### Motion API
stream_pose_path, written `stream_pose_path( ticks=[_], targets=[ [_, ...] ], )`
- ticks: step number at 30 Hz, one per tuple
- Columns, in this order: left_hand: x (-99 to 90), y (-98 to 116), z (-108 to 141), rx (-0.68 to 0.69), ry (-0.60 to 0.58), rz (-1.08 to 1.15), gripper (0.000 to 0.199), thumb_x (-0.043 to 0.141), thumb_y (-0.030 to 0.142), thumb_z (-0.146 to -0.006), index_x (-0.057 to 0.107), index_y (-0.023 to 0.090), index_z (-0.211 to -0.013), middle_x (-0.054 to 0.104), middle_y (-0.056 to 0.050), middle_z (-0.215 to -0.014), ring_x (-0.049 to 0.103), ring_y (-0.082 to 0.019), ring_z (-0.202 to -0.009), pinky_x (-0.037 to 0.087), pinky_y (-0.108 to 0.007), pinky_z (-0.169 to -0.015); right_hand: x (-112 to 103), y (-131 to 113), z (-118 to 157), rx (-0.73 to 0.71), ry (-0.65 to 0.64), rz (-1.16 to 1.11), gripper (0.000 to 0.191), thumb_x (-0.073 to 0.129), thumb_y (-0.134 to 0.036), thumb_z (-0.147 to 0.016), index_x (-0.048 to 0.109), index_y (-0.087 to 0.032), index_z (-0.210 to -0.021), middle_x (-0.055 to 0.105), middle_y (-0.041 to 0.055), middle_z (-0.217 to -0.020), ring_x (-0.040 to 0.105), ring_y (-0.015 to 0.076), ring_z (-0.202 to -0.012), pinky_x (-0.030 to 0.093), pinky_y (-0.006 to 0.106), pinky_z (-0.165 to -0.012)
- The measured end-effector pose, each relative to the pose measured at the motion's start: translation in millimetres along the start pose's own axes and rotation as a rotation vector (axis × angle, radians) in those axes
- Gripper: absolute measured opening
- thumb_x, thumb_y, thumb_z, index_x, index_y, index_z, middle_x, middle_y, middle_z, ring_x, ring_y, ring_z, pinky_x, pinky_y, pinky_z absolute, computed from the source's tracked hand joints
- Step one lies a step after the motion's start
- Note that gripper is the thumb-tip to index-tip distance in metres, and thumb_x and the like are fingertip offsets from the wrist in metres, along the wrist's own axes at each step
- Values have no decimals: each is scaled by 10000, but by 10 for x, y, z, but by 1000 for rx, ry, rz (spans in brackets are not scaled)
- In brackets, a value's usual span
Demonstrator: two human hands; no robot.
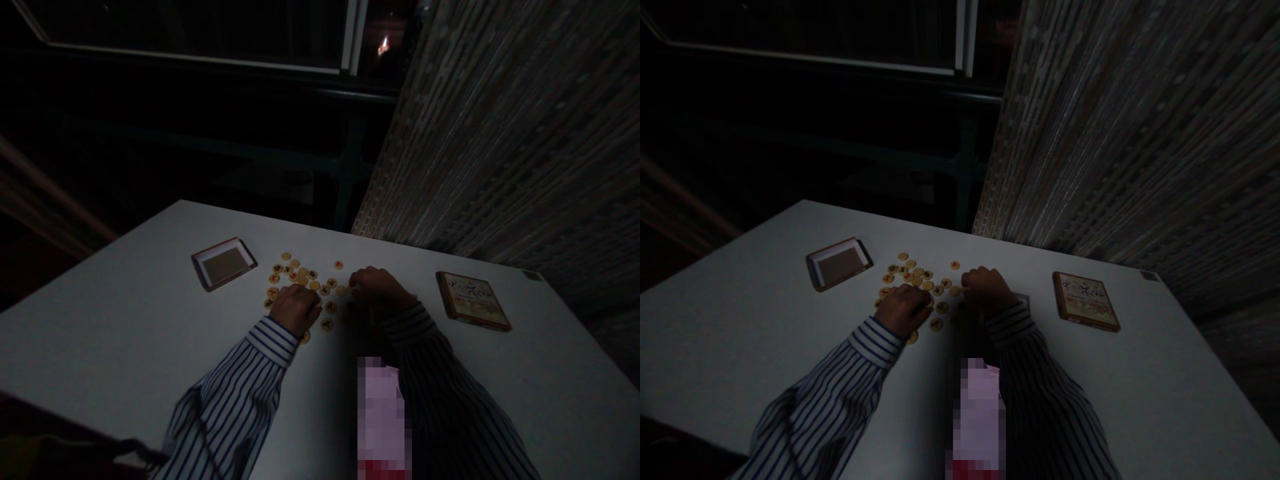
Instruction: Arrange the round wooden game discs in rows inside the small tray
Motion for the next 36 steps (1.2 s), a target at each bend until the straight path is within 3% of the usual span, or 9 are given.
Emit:
stream_pose_path(
  ticks=[11, 21, 30, 36],
  targets=[
    [-113, 20, 10, 14, 119, 47, 233, 449, 291, -825, 635, 191, -924, 662, -59, -882, 541, -209, -860, 373, -355, -755, 63, -36, -39, 5, -6, 43, 227, 406, -258, -832, 583, -169, -941, 623, 106, -960, 538, 217, -910, 378, 310, -695],
    [-126, 20, 14, 17, 156, 41, 210, 447, 271, -824, 632, 195, -885, 655, -45, -836, 544, -203, -822, 392, -348, -724, 91, -13, -53, 9, 1, 17, 211, 428, -261, -814, 566, -171, -945, 630, 102, -955, 544, 214, -905, 370, 297, -715],
    [-172, 51, 24, 28, 178, 80, 207, 445, 266, -829, 633, 190, -870, 655, -44, -826, 545, -193, -815, 404, -339, -728, -249, 106, 49, 3, 175, -530, 197, 492, -225, -753, 567, -162, -924, 624, 29, -784, 544, 121, -666, 384, 224, -615],
    [-173, 44, 31, 36, 201, 93, 202, 454, 275, -828, 633, 193, -872, 658, -42, -833, 547, -196, -818, 406, -342, -737, -305, 154, 98, -75, 235, -857, 283, 504, -225, -725, 549, -153, -995, 562, -28, -659, 492, 89, -559, 386, 209, -543]
  ],
)
Point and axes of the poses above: each hand's wrist, its own z-axis away from the middle knuckle, its own x-axis out of the palm, y = z × x, the point moved 9 cm from there along -z, towards the middle knuckle
